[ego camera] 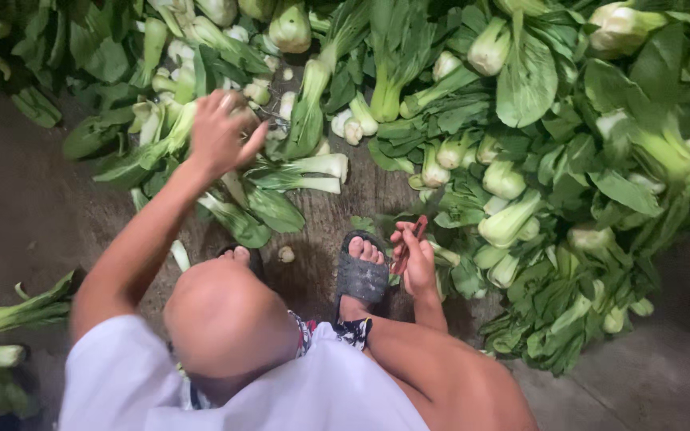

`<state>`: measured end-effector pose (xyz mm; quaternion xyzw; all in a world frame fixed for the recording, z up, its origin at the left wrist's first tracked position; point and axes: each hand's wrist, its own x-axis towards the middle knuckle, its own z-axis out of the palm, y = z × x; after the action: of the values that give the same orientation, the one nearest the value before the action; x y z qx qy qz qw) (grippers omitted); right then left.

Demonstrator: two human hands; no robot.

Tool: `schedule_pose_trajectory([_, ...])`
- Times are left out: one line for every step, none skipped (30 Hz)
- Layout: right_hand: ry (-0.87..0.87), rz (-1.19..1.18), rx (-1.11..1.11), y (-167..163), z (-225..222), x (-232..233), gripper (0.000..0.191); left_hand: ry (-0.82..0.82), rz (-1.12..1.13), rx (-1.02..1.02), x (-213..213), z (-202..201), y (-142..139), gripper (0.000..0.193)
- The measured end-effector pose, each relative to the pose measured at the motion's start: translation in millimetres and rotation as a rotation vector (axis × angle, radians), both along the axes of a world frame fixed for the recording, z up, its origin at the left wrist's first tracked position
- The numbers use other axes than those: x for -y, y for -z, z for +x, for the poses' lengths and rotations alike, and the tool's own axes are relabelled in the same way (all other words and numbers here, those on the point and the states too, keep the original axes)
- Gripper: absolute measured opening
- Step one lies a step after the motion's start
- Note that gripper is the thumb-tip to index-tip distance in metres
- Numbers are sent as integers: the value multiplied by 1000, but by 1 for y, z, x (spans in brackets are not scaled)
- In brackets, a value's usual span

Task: The person sits on the floor among large piles of leafy green vegetables and uses a small knife to trim the root ends off each head, one at a time, tossing trimmed heads aside and pulling new ones from the pile.

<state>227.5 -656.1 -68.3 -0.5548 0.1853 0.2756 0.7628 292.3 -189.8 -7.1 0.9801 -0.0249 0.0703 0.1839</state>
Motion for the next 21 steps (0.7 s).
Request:
schedule_pose_trajectory([-24, 16, -4, 1, 0, -2, 30, -68, -44, 43, 14, 23, 3, 56])
schedule_pose_trajectory([-41, 24, -21, 2, 0, -5, 30, -135, -88, 89, 28, 45, 8, 66])
schedule_pose_trajectory([-58, 32, -31, 2, 1, -8, 31, -236, -232, -210, 41, 70, 14, 75])
schedule_pose_trajectory([-75, 42, -39, 1, 4, -12, 31, -331, -374, -508, 52, 92, 21, 84])
schedule_pose_trajectory([-97, 16, -43, -1, 6, -15, 30, -336, -354, -567, 61, 103, 28, 79])
schedule_pose_trajectory([-116, -9, -50, -6, 8, -16, 30, -338, -332, -628, 68, 114, 35, 75])
schedule_pose_trajectory([-134, -35, -59, -10, 11, -18, 29, -339, -310, -692, 72, 122, 38, 71])
schedule_pose_trajectory([-166, -85, -18, -15, 14, -21, 29, -343, -394, -643, 74, 124, 39, 67])
schedule_pose_trajectory([-202, -134, 25, -21, 19, -23, 28, -348, -478, -591, 75, 124, 42, 63])
schedule_pose_trajectory([-239, -184, 79, -26, 26, -25, 27, -354, -563, -526, 75, 121, 43, 60])
schedule_pose_trajectory([-291, -229, 159, -30, 35, -27, 27, -302, -624, -379, 75, 114, 43, 61])
schedule_pose_trajectory([-345, -275, 236, -37, 43, -28, 26, -250, -681, -236, 77, 103, 38, 62])
schedule_pose_trajectory([-399, -318, 300, -42, 48, -31, 26, -200, -734, -106, 80, 89, 33, 64])
schedule_pose_trajectory([-434, -320, 371, -47, 55, -34, 27, -168, -744, -149, 83, 75, 25, 65])
schedule_pose_trajectory([-473, -319, 439, -52, 64, -37, 29, -141, -756, -193, 88, 62, 18, 67])
schedule_pose_trajectory([-515, -317, 510, -56, 75, -42, 31, -80, -740, -148, 95, 50, 10, 69])
schedule_pose_trajectory([-551, -323, 657, -59, 88, -50, 37, -20, -720, -99, 100, 41, 2, 71])
schedule_pose_trajectory([-581, -325, 804, -62, 101, -58, 44, -32, -748, -130, 106, 32, -5, 68])
schedule_pose_trajectory([-606, -325, 947, -65, 111, -69, 51, -42, -778, -166, 112, 24, -12, 66])
schedule_pose_trajectory([-591, -401, 892, -69, 118, -80, 50, -50, -807, -201, 116, 19, -19, 64])
schedule_pose_trajectory([-576, -480, 832, -75, 121, -89, 50, -37, -795, -201, 118, 14, -24, 63])
